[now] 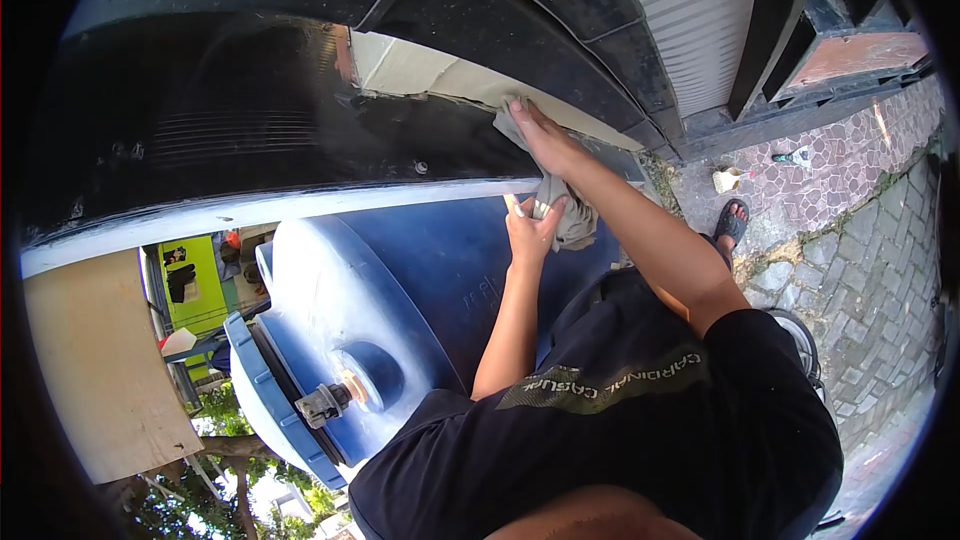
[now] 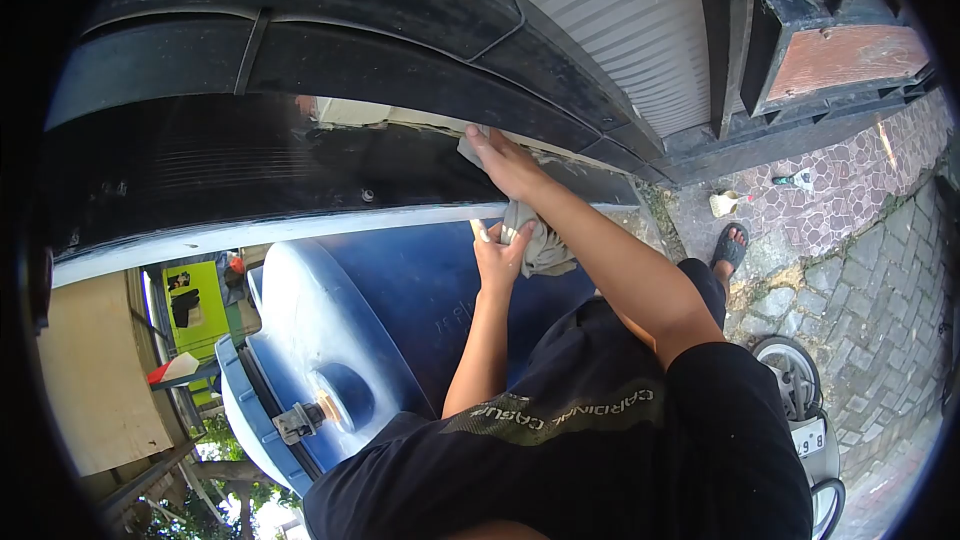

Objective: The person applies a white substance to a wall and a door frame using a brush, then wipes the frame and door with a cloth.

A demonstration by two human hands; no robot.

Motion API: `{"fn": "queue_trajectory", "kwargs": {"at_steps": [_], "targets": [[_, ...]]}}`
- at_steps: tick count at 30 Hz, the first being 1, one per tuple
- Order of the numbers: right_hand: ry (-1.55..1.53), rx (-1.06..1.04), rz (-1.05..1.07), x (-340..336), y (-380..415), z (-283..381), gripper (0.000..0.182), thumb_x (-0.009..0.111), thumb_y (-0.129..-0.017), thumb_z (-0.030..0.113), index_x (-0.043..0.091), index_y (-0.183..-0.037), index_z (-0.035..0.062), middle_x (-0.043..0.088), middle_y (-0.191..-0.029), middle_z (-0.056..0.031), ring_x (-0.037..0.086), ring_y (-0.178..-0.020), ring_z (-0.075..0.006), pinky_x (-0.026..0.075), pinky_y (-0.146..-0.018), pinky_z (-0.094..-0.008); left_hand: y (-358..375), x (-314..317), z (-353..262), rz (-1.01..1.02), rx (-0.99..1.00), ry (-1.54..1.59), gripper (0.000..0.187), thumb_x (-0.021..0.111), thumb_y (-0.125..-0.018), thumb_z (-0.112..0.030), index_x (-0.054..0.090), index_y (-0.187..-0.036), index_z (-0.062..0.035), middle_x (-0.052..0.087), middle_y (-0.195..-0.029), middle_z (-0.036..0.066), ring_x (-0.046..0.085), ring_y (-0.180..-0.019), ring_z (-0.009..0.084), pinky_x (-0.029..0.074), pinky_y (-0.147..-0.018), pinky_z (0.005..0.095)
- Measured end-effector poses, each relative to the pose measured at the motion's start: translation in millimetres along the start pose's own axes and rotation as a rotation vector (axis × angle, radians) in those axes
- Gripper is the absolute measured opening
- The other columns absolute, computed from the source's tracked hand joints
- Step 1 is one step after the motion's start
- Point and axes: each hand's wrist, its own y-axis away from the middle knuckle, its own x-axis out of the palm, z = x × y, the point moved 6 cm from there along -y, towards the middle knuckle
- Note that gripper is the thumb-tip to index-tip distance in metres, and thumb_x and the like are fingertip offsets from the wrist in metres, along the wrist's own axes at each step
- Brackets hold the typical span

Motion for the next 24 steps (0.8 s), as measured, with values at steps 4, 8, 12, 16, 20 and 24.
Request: {"fn": "queue_trajectory", "kwargs": {"at_steps": [4,8,12,16,20,24], "targets": [[0.038,0.072,-0.04,-4.0,-5.5,-50.4,0.087,0.021,-0.086,0.07,0.025,-0.142,0.0034,0.032,-0.142,-0.023,0.029,-0.133,-0.0351,0.023,-0.109,-0.0367,0.5,4.9,12.7,0.038,0.002,-0.026,0.055,0.077,-0.072,-0.016,0.039,-0.103,0.0097,0.066,-0.068,0.011,0.057,-0.054,0.0111,0.045,-0.052,0.0263],[0.036,0.175,-0.028,-11.9,-6.0,-62.0,0.088,0.022,-0.085,0.071,0.026,-0.142,0.0035,0.031,-0.143,-0.0215,0.026,-0.135,-0.0331,0.021,-0.11,-0.0364,2.6,15.9,26.5,0.068,0.027,-0.025,0.07,0.077,-0.073,-0.018,0.03,-0.114,0.0136,0.065,-0.067,0.011,0.056,-0.053,0.0114,0.045,-0.05,0.0264],[0.057,0.187,-0.027,-6.6,-4.5,-26.2,0.092,0.022,-0.083,0.074,0.028,-0.141,0.0029,0.029,-0.145,-0.0204,0.025,-0.136,-0.0318,0.02,-0.11,-0.0363,4.2,14.7,17.7,0.053,0.001,-0.038,0.061,0.075,-0.074,-0.016,0.035,-0.109,0.0138,0.067,-0.073,0.013,0.059,-0.058,0.0116,0.046,-0.054,0.0251],[0.06,0.09,-0.006,1.1,-4.6,-2.0,0.092,0.019,-0.084,0.074,0.022,-0.142,0.002,0.031,-0.143,-0.0224,0.026,-0.135,-0.0354,0.022,-0.11,-0.0377,1.0,17.3,25.1,0.071,-0.038,-0.031,0.057,0.075,-0.074,-0.016,0.037,-0.105,0.0134,0.067,-0.073,0.013,0.06,-0.059,0.0123,0.046,-0.055,0.0252],[0.113,0.081,-0.013,4.2,-4.0,10.2,0.094,0.018,-0.083,0.075,0.023,-0.142,0.0019,0.031,-0.142,-0.024,0.026,-0.134,-0.0367,0.022,-0.11,-0.0391,-0.1,19.7,27.9,0.039,-0.001,0.051,0.054,0.074,-0.074,-0.013,0.039,-0.106,0.0123,0.067,-0.074,0.012,0.059,-0.06,0.0104,0.046,-0.055,0.024],[0.071,0.049,-0.028,4.6,2.0,28.6,0.091,0.022,-0.084,0.072,0.03,-0.139,-0.0002,0.033,-0.14,-0.026,0.028,-0.133,-0.0365,0.022,-0.109,-0.0391,-0.9,19.6,32.5,0.038,-0.008,0.089,0.067,0.077,-0.073,-0.019,0.035,-0.113,0.0141,0.068,-0.076,0.015,0.065,-0.065,0.016,0.049,-0.059,0.0269]]}}
